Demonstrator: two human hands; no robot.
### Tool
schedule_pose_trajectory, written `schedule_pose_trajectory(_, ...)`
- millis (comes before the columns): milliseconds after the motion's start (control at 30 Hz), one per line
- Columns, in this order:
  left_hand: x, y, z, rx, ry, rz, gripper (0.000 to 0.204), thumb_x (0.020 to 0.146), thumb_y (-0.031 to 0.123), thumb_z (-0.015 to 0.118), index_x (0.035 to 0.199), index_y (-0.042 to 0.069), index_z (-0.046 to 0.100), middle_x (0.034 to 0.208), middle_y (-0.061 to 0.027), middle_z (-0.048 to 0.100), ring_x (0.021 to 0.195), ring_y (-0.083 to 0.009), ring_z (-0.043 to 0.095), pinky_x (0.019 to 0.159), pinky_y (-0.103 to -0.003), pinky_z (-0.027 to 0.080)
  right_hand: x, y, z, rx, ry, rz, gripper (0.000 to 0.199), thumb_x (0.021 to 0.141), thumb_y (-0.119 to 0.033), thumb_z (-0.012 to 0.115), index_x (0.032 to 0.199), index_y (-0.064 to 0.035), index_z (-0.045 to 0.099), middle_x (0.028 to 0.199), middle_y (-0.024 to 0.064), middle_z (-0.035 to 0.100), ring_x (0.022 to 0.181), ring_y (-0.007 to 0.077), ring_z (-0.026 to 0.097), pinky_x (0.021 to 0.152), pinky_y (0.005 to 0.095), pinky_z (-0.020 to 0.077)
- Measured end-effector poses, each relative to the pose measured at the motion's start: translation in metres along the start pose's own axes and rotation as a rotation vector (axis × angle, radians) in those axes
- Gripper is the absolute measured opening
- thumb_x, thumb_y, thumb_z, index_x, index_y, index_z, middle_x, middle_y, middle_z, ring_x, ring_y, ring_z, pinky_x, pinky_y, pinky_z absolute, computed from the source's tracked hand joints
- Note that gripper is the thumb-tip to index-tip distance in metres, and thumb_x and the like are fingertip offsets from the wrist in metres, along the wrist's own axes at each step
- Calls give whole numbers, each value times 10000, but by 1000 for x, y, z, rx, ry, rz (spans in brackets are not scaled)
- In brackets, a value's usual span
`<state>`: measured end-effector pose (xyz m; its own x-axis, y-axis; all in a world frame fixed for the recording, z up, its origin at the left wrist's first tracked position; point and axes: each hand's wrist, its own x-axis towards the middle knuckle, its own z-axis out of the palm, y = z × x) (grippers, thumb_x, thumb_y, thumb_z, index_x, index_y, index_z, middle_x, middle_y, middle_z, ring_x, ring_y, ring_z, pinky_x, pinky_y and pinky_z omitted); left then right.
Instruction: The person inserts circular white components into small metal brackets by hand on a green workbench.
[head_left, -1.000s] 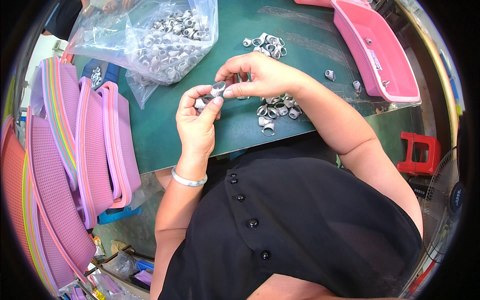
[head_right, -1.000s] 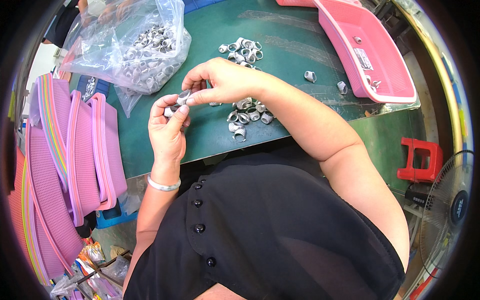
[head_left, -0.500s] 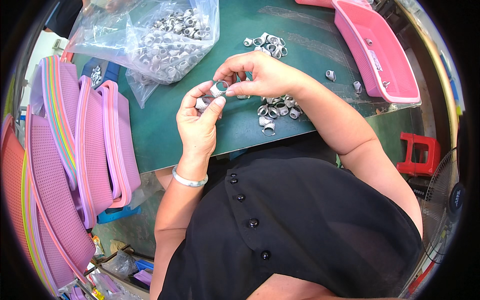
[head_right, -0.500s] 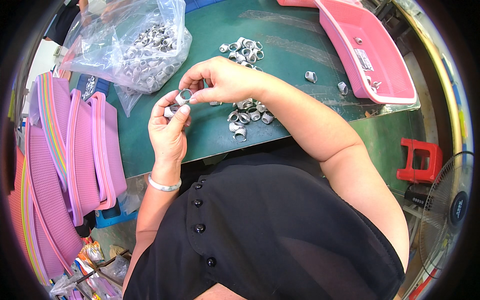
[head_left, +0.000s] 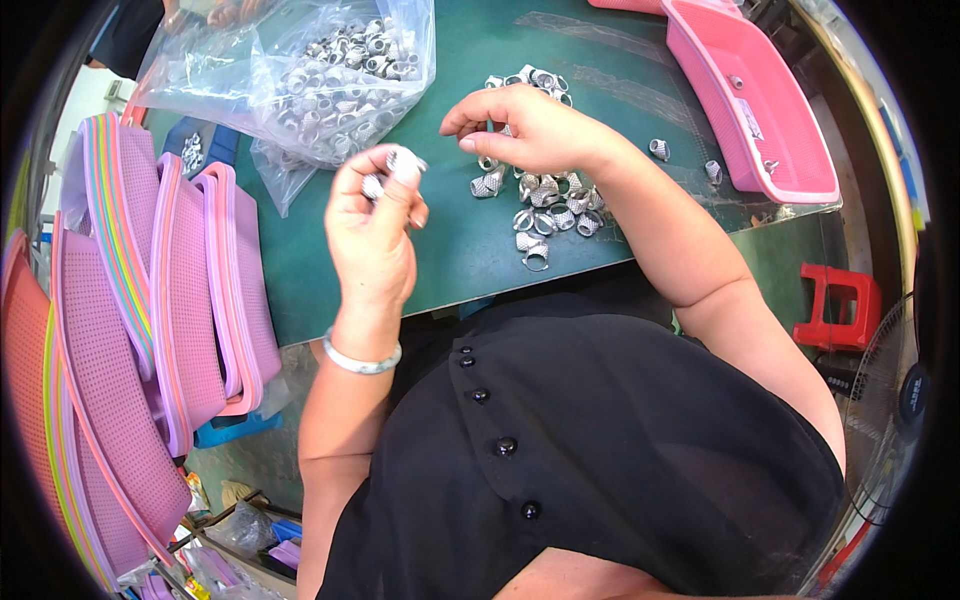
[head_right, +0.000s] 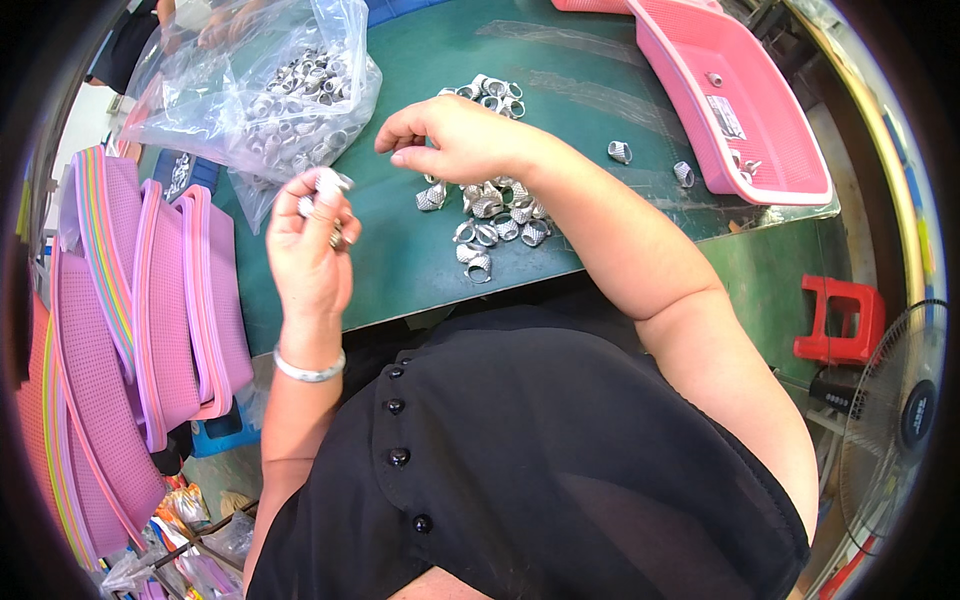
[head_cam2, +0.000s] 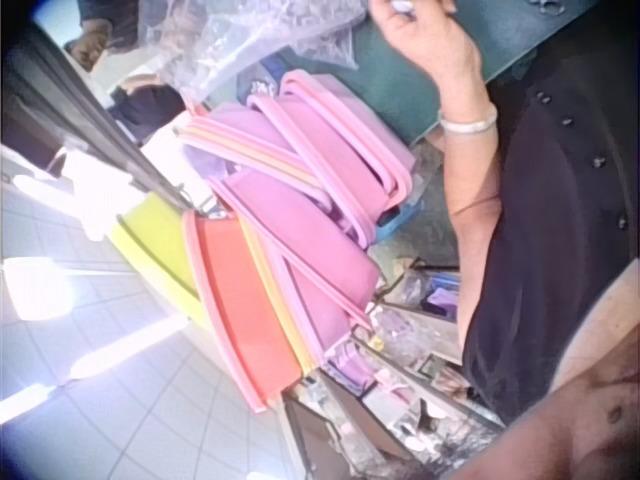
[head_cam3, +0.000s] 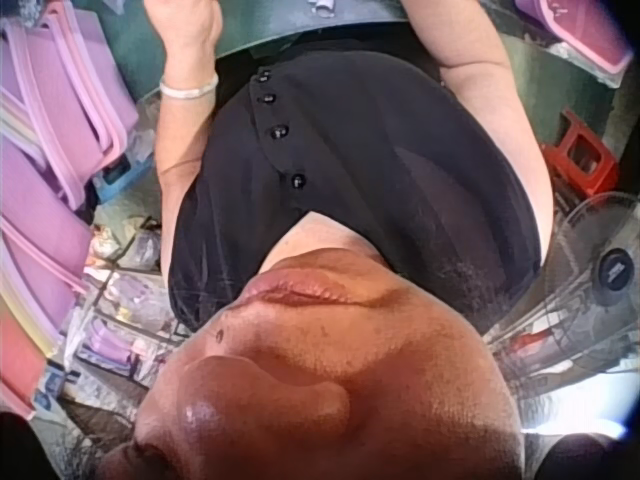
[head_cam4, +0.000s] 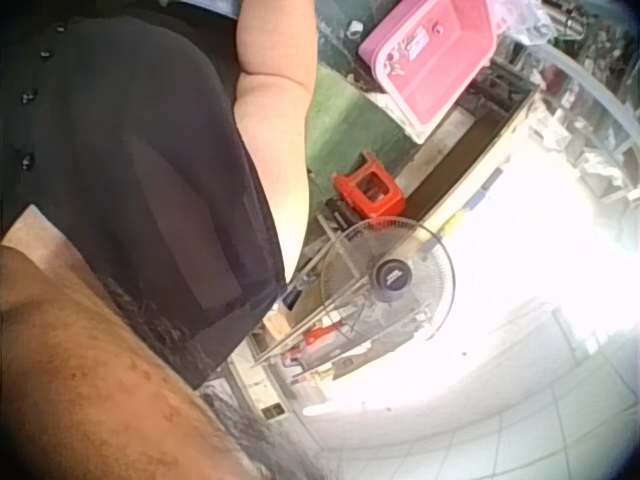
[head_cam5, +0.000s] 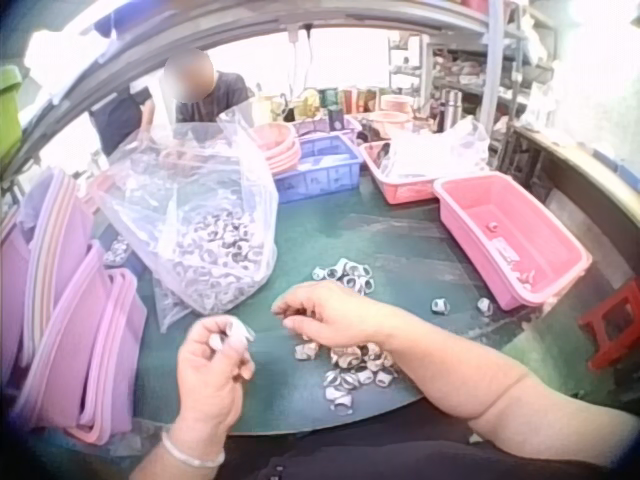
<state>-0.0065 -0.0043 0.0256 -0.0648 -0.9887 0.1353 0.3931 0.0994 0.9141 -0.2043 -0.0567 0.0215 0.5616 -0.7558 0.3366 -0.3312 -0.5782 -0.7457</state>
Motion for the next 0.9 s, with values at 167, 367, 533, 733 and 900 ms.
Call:
schedule_pose_trajectory(167,51,52,13,289,-45,509,180,825,34,617,988,-8,551,813,-38,578,569,-57,481,505,-194,392,-5,3,-10,-374,-149,-107,203,682,-61,657,873,-12,613,869,81,588,889,263,507,817,354,420)
schedule_pose_trajectory(367,159,102,-17,1498,193,1107,409,803,303,660,1118,54,579,978,-119,608,915,-231,579,809,-336,447,-9,2,-13,-433,-249,-122,196,603,-39,684,785,-40,612,952,74,549,966,267,453,860,348,394)
schedule_pose_trajectory(533,132,87,-2,1336,139,1159,306,793,242,657,1026,48,615,910,-84,594,836,-175,534,727,-292,415,-8,10,-12,-400,-269,-82,153,616,-36,688,749,-40,611,970,78,543,987,260,454,856,348,402)
schedule_pose_trajectory(733,44,31,5,596,-127,486,85,840,90,620,883,17,630,761,4,571,591,-43,480,515,-180,389,-5,3,-12,-276,-252,-105,139,659,-48,693,773,-32,614,944,74,567,962,247,484,845,342,409)
schedule_pose_trajectory(900,14,-8,-9,367,-184,-358,267,915,255,533,1033,18,558,789,-47,610,612,-88,565,508,-187,431,-3,0,-7,6,-141,-54,153,681,-30,682,820,-28,618,845,63,611,845,239,560,762,335,454)
